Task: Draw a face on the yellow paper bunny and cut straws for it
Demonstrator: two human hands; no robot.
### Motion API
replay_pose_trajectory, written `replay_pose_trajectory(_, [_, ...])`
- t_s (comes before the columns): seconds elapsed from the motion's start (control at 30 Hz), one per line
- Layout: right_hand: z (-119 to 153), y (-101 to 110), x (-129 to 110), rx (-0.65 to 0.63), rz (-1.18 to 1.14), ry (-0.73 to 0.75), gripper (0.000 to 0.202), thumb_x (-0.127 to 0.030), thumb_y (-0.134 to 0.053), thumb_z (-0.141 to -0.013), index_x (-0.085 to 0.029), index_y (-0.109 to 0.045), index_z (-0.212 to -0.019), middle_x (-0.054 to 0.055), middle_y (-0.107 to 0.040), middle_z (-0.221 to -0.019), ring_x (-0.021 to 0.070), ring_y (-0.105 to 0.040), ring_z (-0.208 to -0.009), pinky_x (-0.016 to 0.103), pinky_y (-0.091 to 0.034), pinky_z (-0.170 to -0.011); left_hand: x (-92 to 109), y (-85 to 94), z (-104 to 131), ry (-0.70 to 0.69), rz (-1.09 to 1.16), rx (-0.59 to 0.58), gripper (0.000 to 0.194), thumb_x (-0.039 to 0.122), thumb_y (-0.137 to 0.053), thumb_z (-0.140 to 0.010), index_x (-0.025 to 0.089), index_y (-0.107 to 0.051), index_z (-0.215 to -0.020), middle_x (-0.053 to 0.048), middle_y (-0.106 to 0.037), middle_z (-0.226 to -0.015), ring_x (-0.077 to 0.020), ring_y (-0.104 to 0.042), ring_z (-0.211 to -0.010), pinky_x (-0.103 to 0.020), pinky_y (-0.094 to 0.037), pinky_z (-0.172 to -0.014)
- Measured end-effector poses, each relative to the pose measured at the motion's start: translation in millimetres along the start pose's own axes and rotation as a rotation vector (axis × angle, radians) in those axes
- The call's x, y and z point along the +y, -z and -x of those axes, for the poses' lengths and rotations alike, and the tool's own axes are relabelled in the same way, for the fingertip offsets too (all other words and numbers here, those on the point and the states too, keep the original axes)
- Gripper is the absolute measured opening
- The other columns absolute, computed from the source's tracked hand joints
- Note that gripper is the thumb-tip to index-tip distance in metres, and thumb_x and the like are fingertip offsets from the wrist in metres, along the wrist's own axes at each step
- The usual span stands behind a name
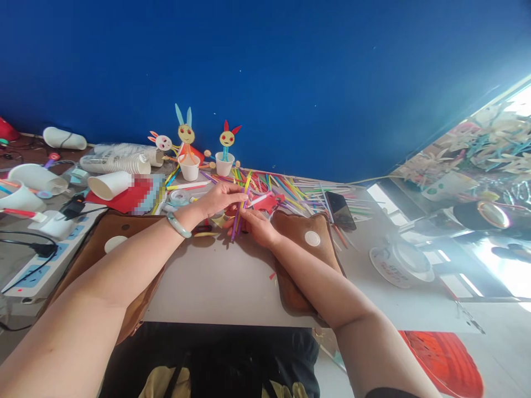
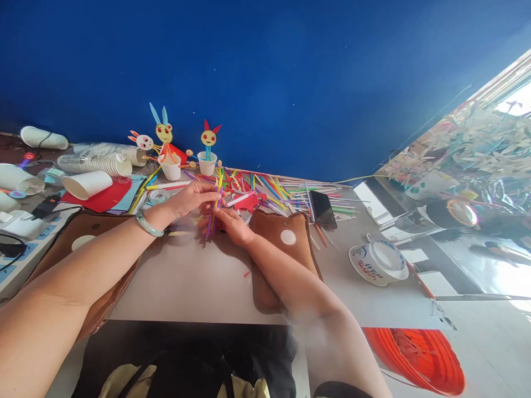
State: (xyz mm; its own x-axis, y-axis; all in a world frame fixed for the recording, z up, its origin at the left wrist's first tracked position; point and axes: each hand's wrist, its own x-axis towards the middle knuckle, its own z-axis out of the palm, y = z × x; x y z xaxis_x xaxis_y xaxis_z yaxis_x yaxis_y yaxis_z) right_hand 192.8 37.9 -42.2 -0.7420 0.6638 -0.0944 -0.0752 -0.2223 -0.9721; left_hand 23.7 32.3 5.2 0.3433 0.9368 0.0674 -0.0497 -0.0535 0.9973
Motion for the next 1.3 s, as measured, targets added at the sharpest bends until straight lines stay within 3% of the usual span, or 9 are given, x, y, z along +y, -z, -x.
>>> replay_pose_trajectory(0.3, [2.4,-6.9,1.1,0.175,0.078,0.109,0.043,-0.059,-0.051,-0.09,-0.021,-0.06,-0.106,0.006,-0.074,-0.084,0.0202,-0.07,-0.067,0.033,-0.057,-0.065,1.6,2.0,1.0,-0.098,-0.138,0.052,0.025,0.038,-0.062,-0.081,0.015,-0.064,-0.073,0.001,-0.058,-0.067,-0.0079,-0.05,-0.059,-0.022,-0.039,-0.056])
replay_pose_trajectory(0.73, [2.3,-2.8,-0.4,0.164,0.092,0.095,0.048,-0.056,-0.054,-0.089,-0.014,-0.065,-0.107,0.008,-0.075,-0.085,0.0166,-0.069,-0.064,0.029,-0.056,-0.063,1.6,0.9,0.8,-0.099,-0.154,0.062,0.028,0.041,-0.064,-0.079,0.014,-0.068,-0.073,0.002,-0.055,-0.063,-0.0074,-0.041,-0.056,-0.023,-0.032,-0.054])
replay_pose_trajectory(0.93, [1.2,-2.4,1.1,0.168,0.08,0.117,0.049,-0.059,-0.057,-0.086,-0.015,-0.067,-0.104,0.006,-0.075,-0.081,0.0159,-0.068,-0.061,0.028,-0.055,-0.062,2.4,-0.4,0.8,-0.08,-0.095,0.039,0.028,0.041,-0.064,-0.079,0.015,-0.072,-0.085,0.0,-0.062,-0.071,-0.0092,-0.048,-0.061,-0.024,-0.036,-0.058])
replay_pose_trajectory(1.3, [1.6,-2.5,2.4,0.223,0.144,0.169,0.047,-0.06,-0.054,-0.087,-0.015,-0.067,-0.094,0.005,-0.073,-0.075,0.0141,-0.065,-0.058,0.025,-0.053,-0.056,1.4,-0.7,-0.8,-0.128,-0.05,0.078,0.033,0.045,-0.069,-0.075,0.014,-0.075,-0.087,-0.005,-0.071,-0.077,-0.015,-0.06,-0.074,-0.028,-0.045,-0.072])
